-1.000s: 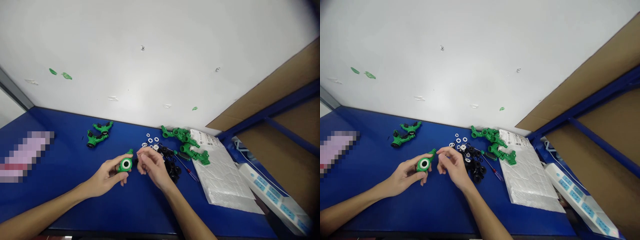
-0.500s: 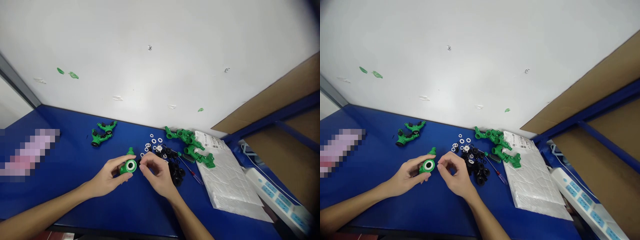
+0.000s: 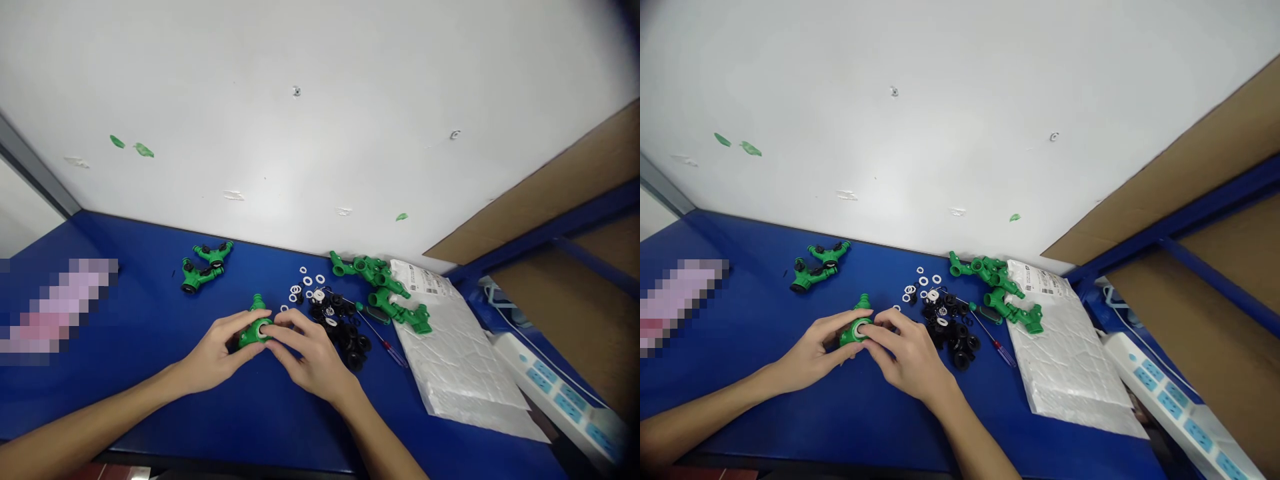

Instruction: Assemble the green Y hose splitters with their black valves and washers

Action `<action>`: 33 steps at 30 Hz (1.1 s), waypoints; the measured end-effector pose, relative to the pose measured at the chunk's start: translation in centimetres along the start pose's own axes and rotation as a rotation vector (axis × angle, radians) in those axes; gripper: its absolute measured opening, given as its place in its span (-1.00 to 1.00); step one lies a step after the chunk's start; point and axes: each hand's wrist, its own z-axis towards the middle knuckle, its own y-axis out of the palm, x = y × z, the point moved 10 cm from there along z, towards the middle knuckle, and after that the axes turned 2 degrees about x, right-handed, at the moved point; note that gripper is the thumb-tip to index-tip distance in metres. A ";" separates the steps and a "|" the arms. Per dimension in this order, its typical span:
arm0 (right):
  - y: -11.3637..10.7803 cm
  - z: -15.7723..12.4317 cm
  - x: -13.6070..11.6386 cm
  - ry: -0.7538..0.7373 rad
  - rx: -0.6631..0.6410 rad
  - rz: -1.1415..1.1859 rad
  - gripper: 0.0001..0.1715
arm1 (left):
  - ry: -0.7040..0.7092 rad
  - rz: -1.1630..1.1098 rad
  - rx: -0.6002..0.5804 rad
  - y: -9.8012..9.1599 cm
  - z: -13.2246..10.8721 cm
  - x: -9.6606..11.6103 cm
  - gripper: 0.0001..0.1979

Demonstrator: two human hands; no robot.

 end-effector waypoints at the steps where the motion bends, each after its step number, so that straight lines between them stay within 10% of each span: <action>1: -0.2 -0.1 0.0 -0.009 0.026 -0.010 -0.77 | -0.014 -0.021 -0.003 0.0 -0.1 -0.2 -0.57; 14: -2.1 0.0 2.4 0.094 0.110 0.039 -0.81 | -0.100 -0.021 0.030 -0.8 0.4 -0.6 -0.57; 22: 2.8 -1.2 5.0 0.147 -0.349 -0.308 -0.71 | -0.222 -0.103 0.146 -2.8 1.0 -2.9 -0.55; 33: -0.8 -0.3 4.8 0.276 0.230 0.222 -0.77 | -0.266 -0.228 -0.016 0.1 0.5 -3.1 -0.47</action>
